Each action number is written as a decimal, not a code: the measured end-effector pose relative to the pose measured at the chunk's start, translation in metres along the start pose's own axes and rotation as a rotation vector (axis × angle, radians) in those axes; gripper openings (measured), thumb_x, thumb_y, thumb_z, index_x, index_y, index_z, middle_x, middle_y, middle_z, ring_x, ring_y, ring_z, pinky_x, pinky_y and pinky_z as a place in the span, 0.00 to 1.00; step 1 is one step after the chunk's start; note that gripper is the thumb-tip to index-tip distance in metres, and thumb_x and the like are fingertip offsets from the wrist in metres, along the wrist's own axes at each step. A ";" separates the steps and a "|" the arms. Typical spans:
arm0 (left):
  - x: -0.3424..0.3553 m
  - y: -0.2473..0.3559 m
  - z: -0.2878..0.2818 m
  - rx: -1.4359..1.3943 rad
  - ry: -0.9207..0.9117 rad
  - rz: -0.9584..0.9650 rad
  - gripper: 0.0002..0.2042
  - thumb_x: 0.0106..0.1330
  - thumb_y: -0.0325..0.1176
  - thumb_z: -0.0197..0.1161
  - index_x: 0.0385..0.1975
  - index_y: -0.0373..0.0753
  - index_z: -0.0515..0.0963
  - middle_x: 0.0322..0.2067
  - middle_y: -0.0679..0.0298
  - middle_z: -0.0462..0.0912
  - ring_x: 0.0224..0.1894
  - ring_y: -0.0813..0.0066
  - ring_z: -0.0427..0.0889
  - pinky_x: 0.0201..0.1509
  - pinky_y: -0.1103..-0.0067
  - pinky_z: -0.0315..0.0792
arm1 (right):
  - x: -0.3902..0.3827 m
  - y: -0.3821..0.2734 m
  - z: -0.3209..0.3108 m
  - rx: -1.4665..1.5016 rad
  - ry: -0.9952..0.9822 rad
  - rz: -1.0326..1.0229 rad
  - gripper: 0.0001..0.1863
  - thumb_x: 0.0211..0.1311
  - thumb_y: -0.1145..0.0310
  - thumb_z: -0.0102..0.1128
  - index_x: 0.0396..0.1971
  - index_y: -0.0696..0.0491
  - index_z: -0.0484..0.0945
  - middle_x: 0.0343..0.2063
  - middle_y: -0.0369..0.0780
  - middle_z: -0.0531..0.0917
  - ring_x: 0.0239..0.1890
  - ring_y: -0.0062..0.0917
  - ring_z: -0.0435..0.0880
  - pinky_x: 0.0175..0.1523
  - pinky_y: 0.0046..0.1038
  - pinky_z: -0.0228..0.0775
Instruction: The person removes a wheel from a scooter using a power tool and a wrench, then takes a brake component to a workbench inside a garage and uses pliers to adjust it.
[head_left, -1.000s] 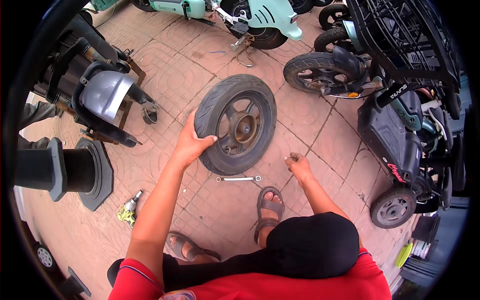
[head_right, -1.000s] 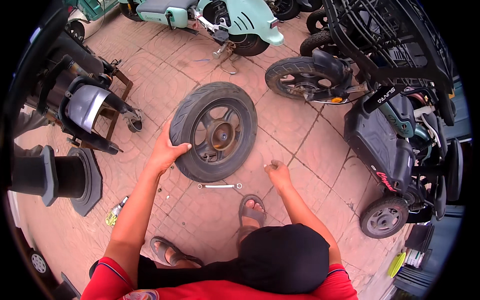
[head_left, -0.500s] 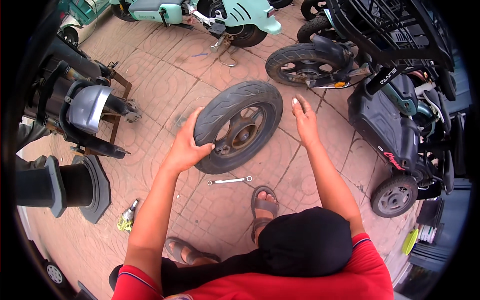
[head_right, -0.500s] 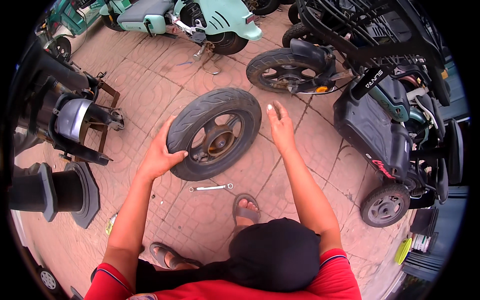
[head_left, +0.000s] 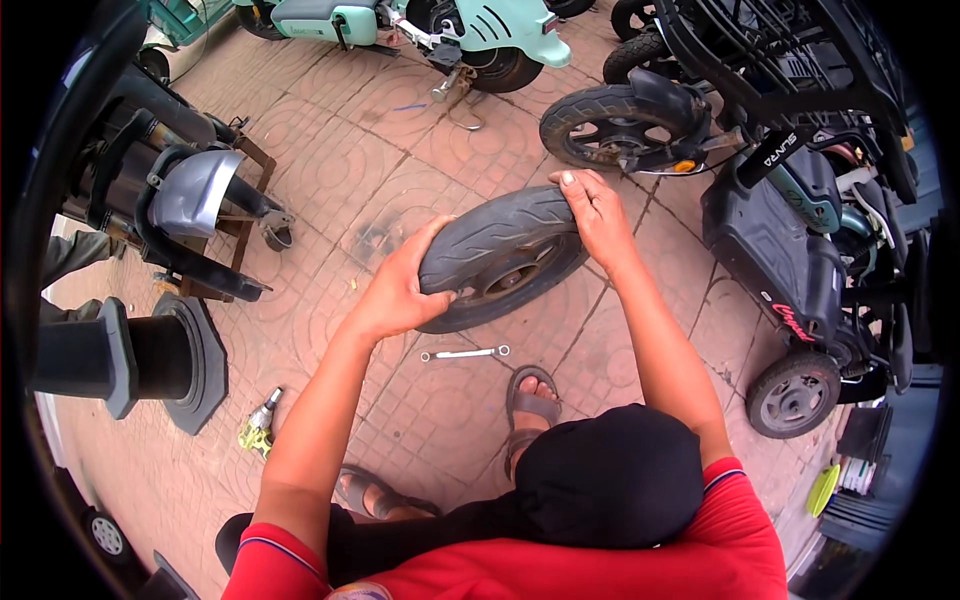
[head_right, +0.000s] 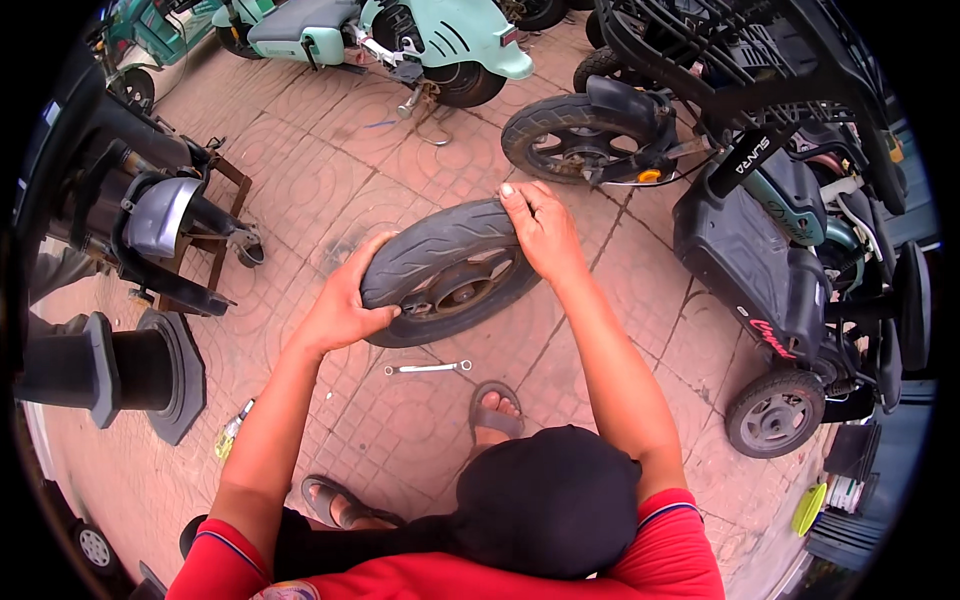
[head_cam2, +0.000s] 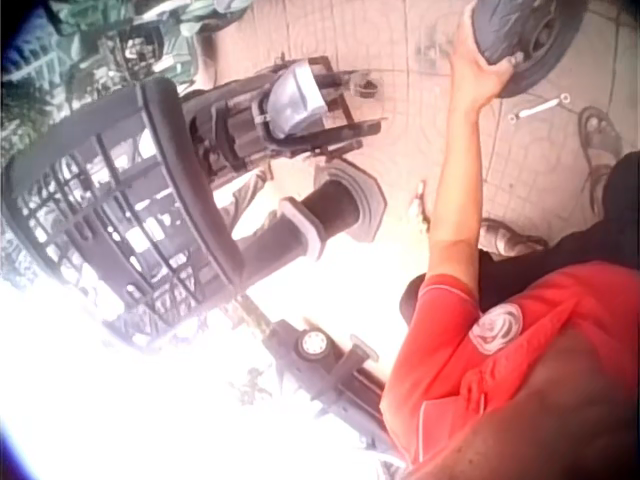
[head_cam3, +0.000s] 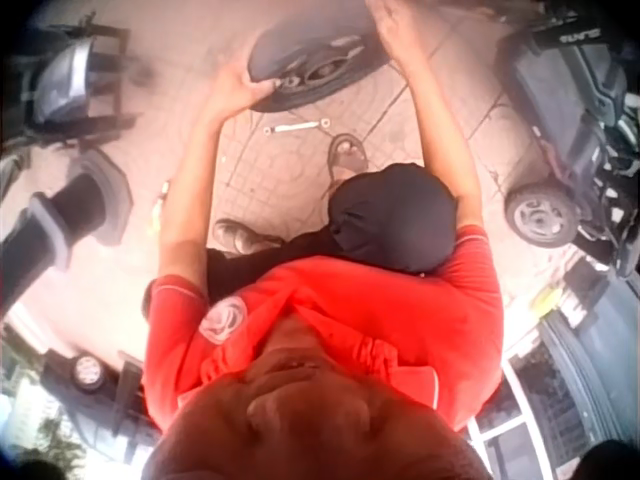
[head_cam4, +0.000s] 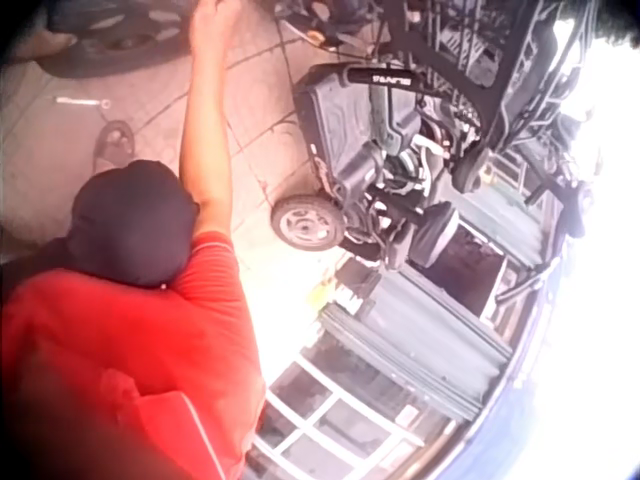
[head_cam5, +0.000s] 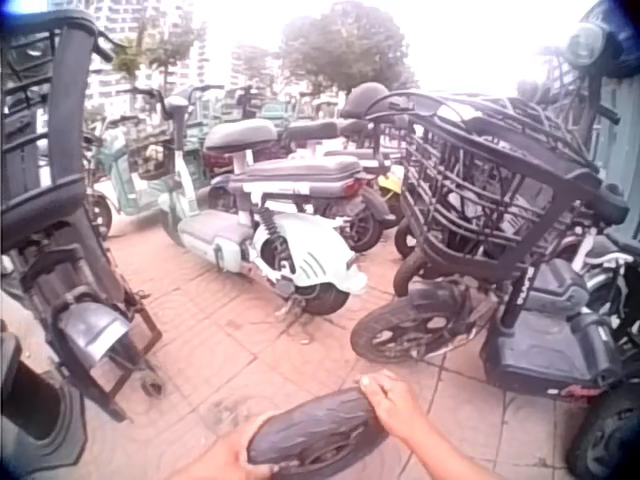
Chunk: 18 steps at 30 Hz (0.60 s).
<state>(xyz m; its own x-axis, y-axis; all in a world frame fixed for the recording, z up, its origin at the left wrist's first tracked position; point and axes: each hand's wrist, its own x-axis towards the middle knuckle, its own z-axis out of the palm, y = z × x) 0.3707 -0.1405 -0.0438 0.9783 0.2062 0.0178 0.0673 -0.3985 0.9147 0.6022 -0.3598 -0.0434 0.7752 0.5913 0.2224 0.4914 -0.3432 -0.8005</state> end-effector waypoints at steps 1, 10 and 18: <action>0.002 -0.002 0.000 0.015 -0.007 0.019 0.45 0.51 0.25 0.71 0.75 0.39 0.64 0.66 0.49 0.77 0.69 0.56 0.76 0.74 0.69 0.67 | 0.000 0.002 -0.002 0.002 -0.010 0.022 0.28 0.79 0.44 0.53 0.46 0.57 0.86 0.44 0.46 0.86 0.50 0.42 0.85 0.58 0.36 0.73; 0.007 -0.005 0.004 0.038 0.072 -0.147 0.38 0.48 0.39 0.85 0.60 0.36 0.75 0.52 0.57 0.84 0.56 0.62 0.83 0.62 0.69 0.75 | -0.001 0.007 -0.010 -0.023 -0.138 0.150 0.32 0.79 0.43 0.50 0.38 0.60 0.85 0.29 0.51 0.84 0.37 0.44 0.86 0.48 0.38 0.74; 0.002 0.006 0.016 0.189 0.116 0.002 0.33 0.47 0.42 0.85 0.51 0.35 0.79 0.44 0.54 0.85 0.48 0.56 0.85 0.54 0.67 0.77 | -0.032 0.008 -0.015 -0.013 0.060 0.092 0.29 0.81 0.50 0.47 0.34 0.62 0.87 0.27 0.53 0.86 0.33 0.42 0.87 0.42 0.38 0.75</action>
<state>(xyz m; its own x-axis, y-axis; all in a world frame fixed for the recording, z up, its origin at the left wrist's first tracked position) 0.3760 -0.1568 -0.0445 0.9501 0.3025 0.0757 0.1119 -0.5573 0.8228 0.5872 -0.3925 -0.0485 0.8396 0.5120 0.1817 0.4218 -0.4035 -0.8119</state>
